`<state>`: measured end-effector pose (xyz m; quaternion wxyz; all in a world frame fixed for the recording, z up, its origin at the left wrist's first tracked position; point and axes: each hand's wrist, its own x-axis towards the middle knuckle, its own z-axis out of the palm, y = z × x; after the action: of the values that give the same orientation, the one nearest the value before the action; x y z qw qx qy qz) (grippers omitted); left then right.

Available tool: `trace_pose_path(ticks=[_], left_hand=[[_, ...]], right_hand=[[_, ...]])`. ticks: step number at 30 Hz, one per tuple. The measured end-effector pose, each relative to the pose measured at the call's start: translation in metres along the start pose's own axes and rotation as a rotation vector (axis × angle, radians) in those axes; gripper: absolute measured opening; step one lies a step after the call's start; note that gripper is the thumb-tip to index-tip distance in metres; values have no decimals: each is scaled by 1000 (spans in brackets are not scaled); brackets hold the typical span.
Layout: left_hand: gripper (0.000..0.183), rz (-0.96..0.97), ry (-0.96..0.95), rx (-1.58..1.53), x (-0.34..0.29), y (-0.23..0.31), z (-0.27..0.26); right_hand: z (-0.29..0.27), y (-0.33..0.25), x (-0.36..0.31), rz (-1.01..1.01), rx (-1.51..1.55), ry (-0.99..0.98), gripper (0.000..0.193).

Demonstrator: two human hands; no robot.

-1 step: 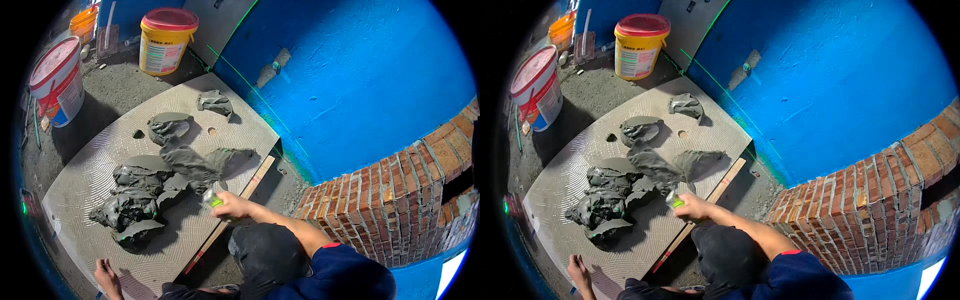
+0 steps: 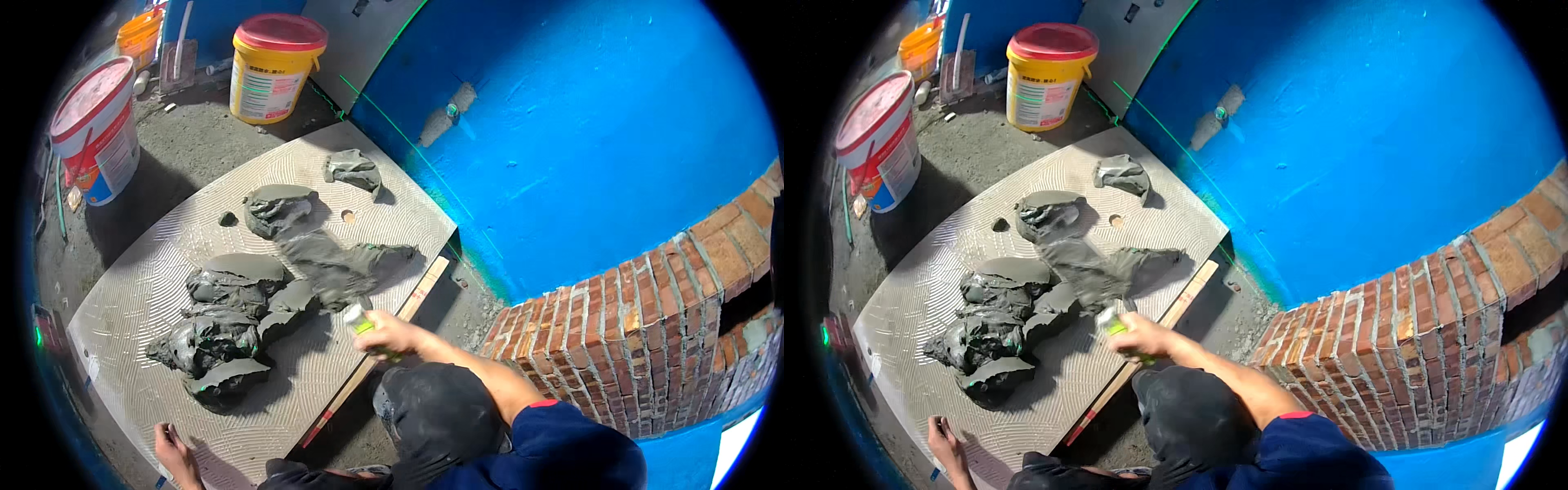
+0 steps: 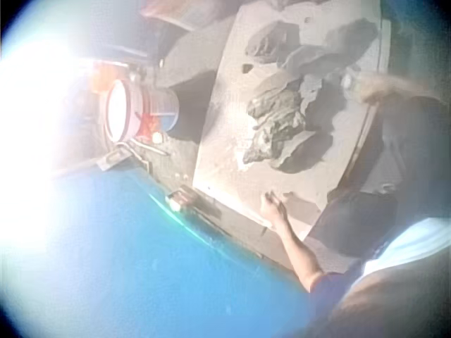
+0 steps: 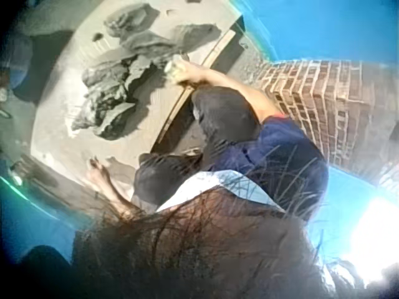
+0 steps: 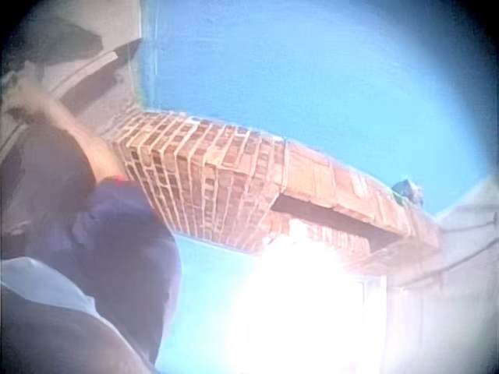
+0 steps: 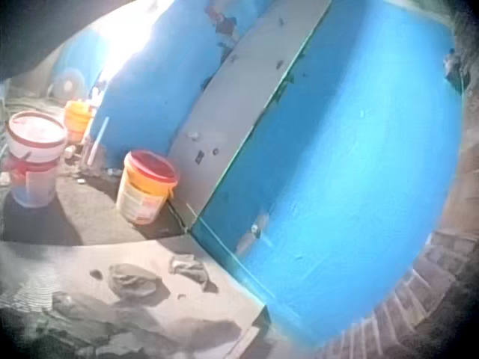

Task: The person scoops gray adhesive from a bucket using a trowel and spreads it onto a large tile placed on the floor. They continue to apply and smooth the adhesive across the tile surface.

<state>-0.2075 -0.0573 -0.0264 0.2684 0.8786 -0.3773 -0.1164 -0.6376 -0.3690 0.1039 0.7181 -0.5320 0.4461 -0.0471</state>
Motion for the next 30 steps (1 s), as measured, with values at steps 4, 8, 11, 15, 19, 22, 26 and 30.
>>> trace_pose_path(ticks=[4, 8, 11, 15, 19, 22, 26, 30], left_hand=[[28, -65, 147, 225, -29, -58, 10], [34, -109, 310, 163, -46, 46, -7], [46, -176, 254, 323, -62, 37, 10], [57, -318, 235, 483, -80, 37, 31], [54, -231, 221, 703, -95, 13, 48], [54, -215, 330, 759, -96, 19, 36], [54, -179, 350, 791, -95, 34, 53], [54, -176, 372, 866, -99, 45, 41]], right_hand=[[-27, -18, -23, -5, 480, 45, 15], [-93, -6, -46, -135, 741, -85, 10], [-138, -4, -60, -164, 710, -35, 10], [-200, -7, -79, -134, 341, 234, 17], [-302, 45, -88, -13, -170, 531, 21], [-352, 85, -53, 27, -369, 645, 22], [-406, 139, -35, 117, -577, 731, 32], [-411, 143, 9, 271, -881, 715, 38]])
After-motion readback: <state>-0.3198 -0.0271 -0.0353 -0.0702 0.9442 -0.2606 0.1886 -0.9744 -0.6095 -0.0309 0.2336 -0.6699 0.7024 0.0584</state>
